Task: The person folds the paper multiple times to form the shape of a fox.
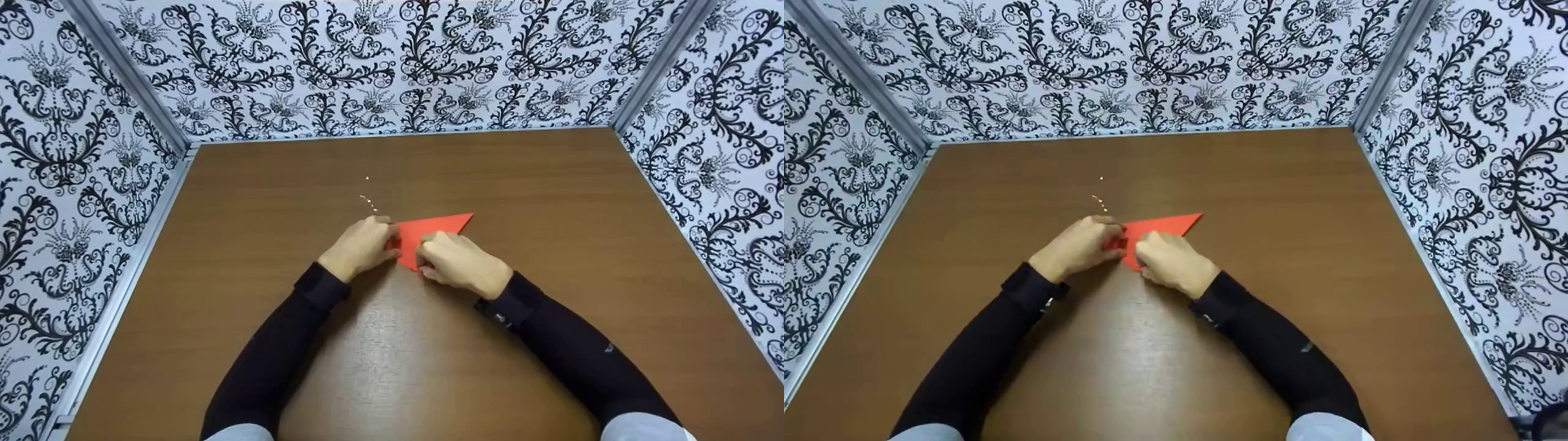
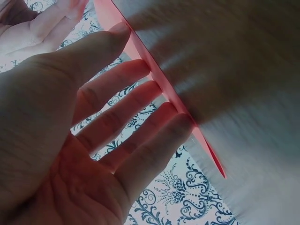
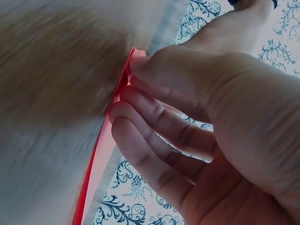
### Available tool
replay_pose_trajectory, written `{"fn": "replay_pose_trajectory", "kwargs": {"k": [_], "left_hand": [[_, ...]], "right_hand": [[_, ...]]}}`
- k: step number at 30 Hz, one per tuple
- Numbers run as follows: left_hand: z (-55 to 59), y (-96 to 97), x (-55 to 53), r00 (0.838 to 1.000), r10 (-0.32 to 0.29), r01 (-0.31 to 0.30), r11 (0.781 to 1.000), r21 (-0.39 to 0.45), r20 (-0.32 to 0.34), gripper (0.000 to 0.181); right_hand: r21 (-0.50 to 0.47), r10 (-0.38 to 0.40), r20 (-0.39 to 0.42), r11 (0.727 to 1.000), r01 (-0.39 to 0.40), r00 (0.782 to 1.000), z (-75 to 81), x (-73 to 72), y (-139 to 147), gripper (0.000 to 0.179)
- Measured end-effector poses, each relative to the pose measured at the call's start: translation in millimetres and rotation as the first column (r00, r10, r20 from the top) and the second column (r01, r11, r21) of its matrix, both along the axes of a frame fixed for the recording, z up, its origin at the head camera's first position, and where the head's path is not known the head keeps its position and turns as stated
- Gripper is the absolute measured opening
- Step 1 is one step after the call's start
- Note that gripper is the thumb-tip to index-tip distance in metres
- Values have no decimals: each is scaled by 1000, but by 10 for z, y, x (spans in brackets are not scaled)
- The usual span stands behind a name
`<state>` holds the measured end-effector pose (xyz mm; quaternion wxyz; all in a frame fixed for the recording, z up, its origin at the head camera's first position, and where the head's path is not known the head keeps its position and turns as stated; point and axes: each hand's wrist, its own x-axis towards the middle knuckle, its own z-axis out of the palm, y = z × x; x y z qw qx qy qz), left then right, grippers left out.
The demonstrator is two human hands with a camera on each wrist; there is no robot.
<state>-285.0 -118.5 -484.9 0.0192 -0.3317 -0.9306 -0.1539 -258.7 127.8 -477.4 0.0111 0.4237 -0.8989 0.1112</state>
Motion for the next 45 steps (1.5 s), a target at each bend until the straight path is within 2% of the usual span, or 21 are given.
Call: {"fn": "replay_pose_trajectory", "kwargs": {"k": [9, 19, 27, 29, 33, 37, 43, 45], "left_hand": [[-21, -16, 10, 1000, 5, -5, 1000, -13, 7, 21], [8, -2, 19, 1000, 17, -17, 1000, 0, 23, 19], [8, -16, 26, 999, 2, -3, 1000, -26, -50, 18], [9, -18, 24, 999, 7, -8, 1000, -28, -50, 19], [-1, -24, 15, 999, 15, -16, 1000, -24, -49, 19], [-11, -28, 7, 999, 18, -19, 1000, -15, -47, 19], [-11, -30, 11, 999, 18, -18, 1000, 3, -36, 19], [-7, -29, 13, 999, 19, -19, 1000, 9, -33, 19]], "right_hand": [[-10, -6, 18, 1000, 6, 1000, -7, 28, -8, 8], [-1, -30, -21, 1000, 30, 999, -34, 20, -32, 11], [-45, 2, -79, 999, -5, 997, -5, -9, 10, 16], [-63, 13, -82, 998, -18, 997, -3, -26, 12, 15], [-127, 64, -49, 989, -69, 997, 13, -66, 17, 13], [-214, 123, 12, 970, -118, 992, 45, -95, 33, 13], [-271, 151, 82, 955, -124, 985, 80, -111, 50, 11], [-279, 151, 79, 952, -124, 985, 81, -120, 47, 10]]}}
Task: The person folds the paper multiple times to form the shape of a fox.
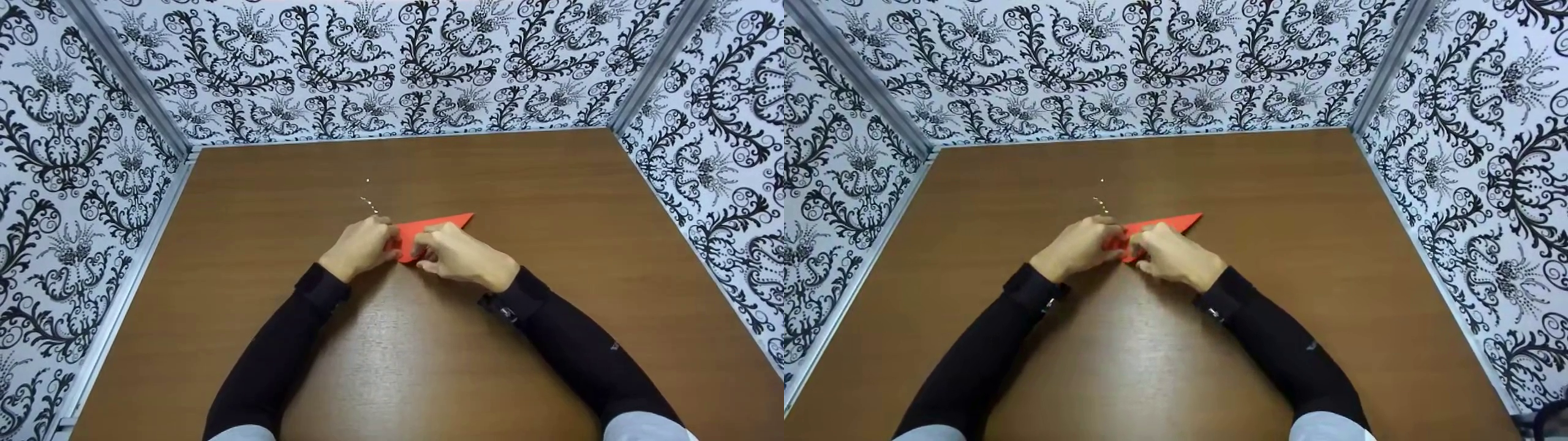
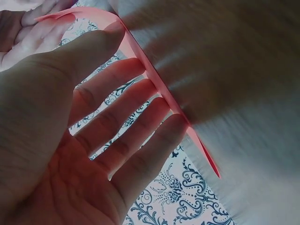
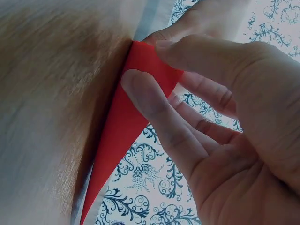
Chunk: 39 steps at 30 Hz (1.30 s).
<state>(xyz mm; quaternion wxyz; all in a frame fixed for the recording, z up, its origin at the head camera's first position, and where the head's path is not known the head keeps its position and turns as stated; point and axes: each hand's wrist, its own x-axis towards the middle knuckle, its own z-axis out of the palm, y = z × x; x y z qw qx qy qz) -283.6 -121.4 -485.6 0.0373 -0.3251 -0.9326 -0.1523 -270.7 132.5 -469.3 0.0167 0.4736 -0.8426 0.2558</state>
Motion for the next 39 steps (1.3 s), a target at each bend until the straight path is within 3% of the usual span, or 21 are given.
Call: {"fn": "replay_pose_trajectory", "kwargs": {"k": [6, 25, 39], "left_hand": [[-8, -2, -7, 1000, 10, -10, 1000, 1, 13, 19], [-48, -26, -36, 999, 27, -27, 1000, -2, -18, 15], [-45, -56, -68, 999, -5, 6, 1000, 9, -48, 9]], "right_hand": [[-3, -32, -16, 999, 32, 999, 12, -21, -9, 10], [-15, -167, 135, 985, 171, 977, 45, -234, -60, 4], [16, -220, 71, 976, 219, 973, 114, -421, -109, 6]]}}
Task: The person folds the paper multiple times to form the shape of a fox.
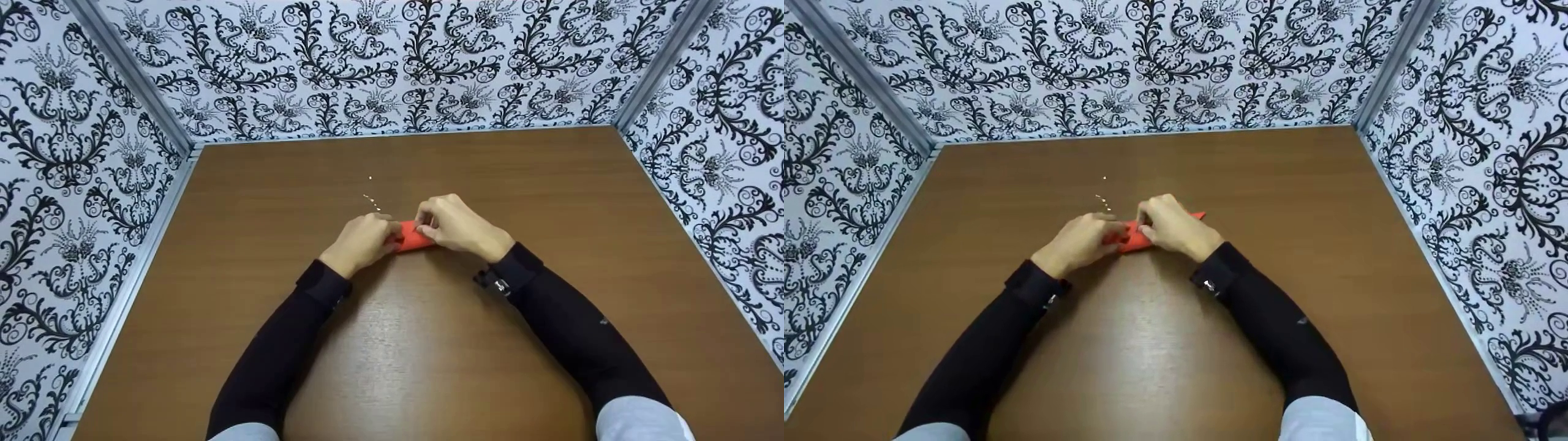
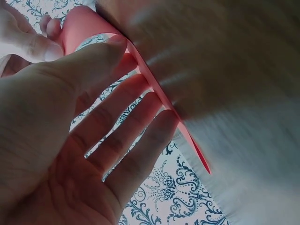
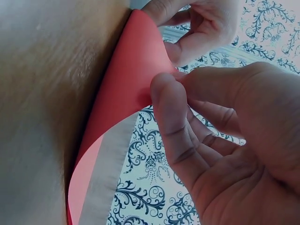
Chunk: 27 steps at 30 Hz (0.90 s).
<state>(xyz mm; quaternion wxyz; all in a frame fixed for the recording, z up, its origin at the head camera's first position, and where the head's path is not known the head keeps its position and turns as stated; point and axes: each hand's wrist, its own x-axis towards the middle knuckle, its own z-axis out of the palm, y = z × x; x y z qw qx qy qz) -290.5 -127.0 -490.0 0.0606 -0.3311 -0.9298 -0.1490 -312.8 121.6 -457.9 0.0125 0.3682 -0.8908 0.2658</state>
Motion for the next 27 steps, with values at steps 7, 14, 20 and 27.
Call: {"fn": "replay_pose_trajectory", "kwargs": {"k": [7, 14, 20, 27], "left_hand": [[-5, -15, -13, 1000, -4, 4, 1000, 6, -4, 8], [-18, -28, -26, 1000, -17, 17, 999, 38, 2, 4], [-47, -40, -47, 1000, -26, 27, 998, 58, -2, 5], [-36, -48, -60, 1000, -19, 18, 998, 55, 11, 8]], "right_hand": [[31, -8, 20, 999, 7, 1000, 7, -111, -20, 5], [76, -14, 26, 997, 12, 1000, -24, -186, -61, 6], [98, -23, 35, 995, 20, 999, -69, -250, -94, 6], [118, -28, 36, 993, 23, 999, -118, -324, -123, 7]]}}
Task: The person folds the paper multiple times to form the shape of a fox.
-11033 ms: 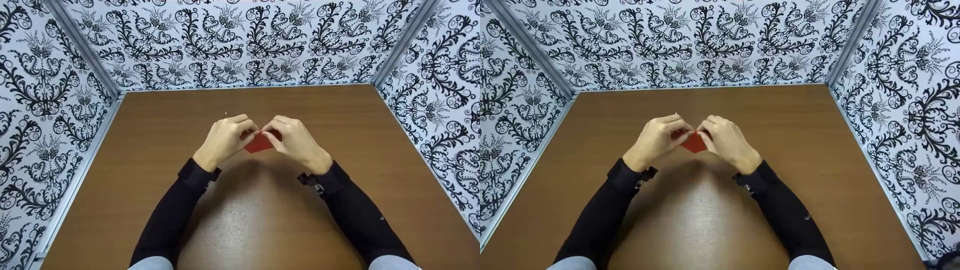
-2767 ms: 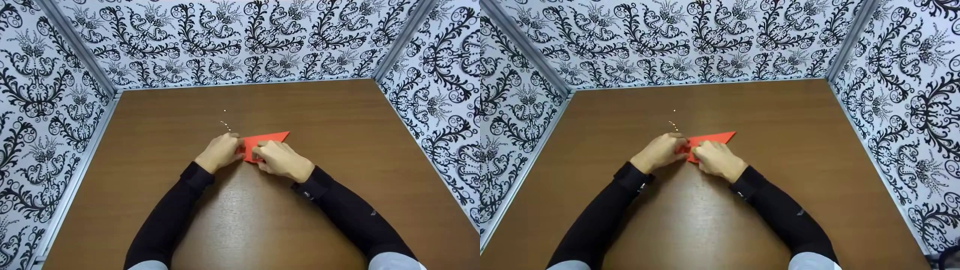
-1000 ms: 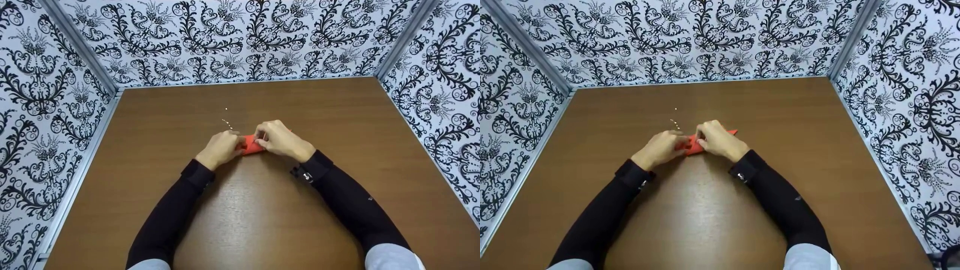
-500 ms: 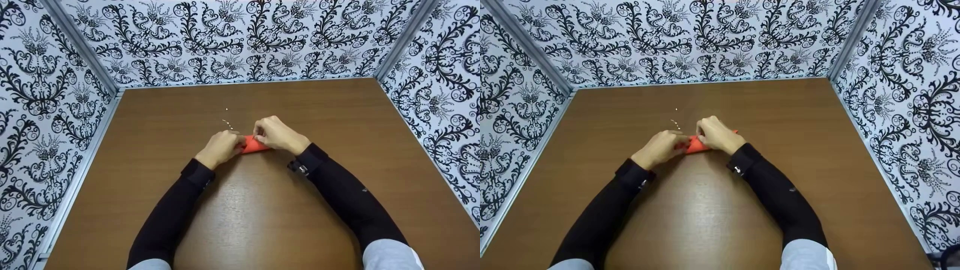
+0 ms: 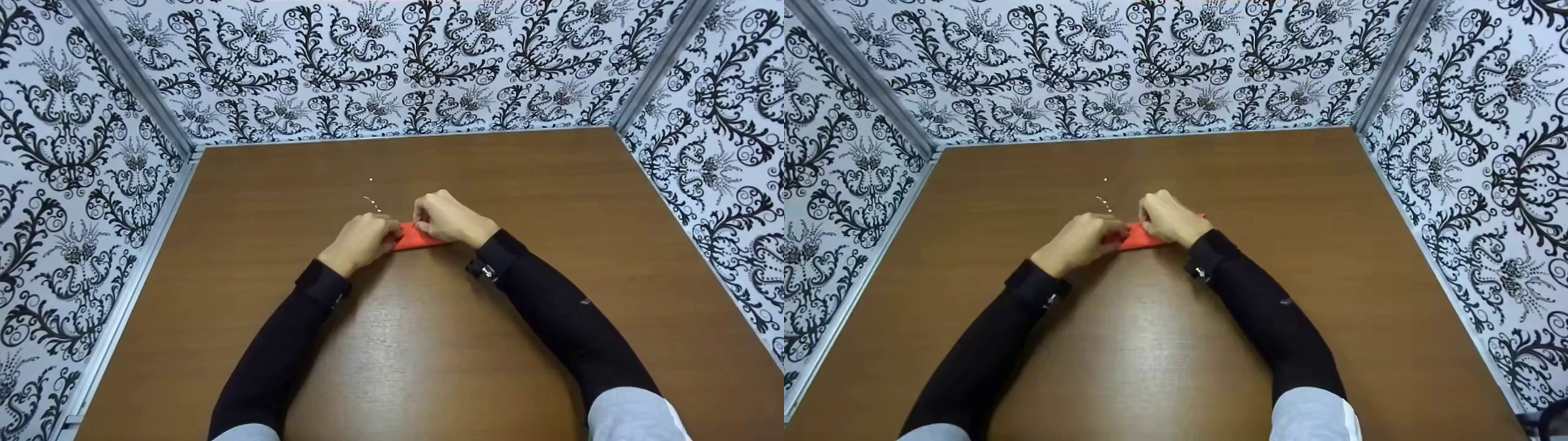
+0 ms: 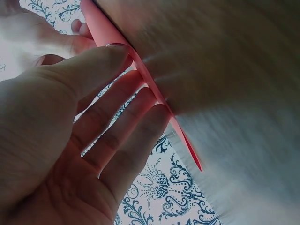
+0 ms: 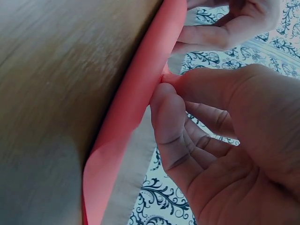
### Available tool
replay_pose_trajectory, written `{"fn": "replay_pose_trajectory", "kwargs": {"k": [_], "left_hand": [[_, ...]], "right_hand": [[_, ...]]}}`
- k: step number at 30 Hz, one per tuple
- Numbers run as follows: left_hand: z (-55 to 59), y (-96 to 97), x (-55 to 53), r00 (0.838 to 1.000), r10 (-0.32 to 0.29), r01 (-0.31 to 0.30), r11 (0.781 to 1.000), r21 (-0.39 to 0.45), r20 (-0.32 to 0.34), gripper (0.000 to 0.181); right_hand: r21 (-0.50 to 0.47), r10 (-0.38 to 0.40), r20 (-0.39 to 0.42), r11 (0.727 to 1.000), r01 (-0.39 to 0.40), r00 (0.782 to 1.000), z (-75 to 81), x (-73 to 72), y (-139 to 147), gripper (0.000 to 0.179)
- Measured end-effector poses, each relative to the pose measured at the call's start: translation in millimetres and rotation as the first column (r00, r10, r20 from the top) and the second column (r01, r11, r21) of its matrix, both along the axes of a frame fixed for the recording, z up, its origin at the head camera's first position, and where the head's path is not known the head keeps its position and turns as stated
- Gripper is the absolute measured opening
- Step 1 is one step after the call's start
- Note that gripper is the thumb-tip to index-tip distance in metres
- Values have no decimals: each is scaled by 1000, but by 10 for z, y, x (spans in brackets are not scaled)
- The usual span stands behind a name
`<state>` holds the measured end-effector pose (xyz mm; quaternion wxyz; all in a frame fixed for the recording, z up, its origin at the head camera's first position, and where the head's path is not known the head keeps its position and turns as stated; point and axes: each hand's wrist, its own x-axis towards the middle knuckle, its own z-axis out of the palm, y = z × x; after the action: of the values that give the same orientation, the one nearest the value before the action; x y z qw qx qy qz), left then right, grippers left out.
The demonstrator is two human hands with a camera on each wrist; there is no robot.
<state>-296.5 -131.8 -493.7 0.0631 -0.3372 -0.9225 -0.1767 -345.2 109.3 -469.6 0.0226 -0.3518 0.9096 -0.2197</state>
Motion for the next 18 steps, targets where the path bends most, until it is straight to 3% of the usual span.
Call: {"fn": "replay_pose_trajectory", "kwargs": {"k": [18], "left_hand": [[20, -17, -17, 999, 7, -6, 1000, -8, 32, 17]], "right_hand": [[-15, 5, 4, 1000, -4, 1000, -103, -125, -10, 6]]}}
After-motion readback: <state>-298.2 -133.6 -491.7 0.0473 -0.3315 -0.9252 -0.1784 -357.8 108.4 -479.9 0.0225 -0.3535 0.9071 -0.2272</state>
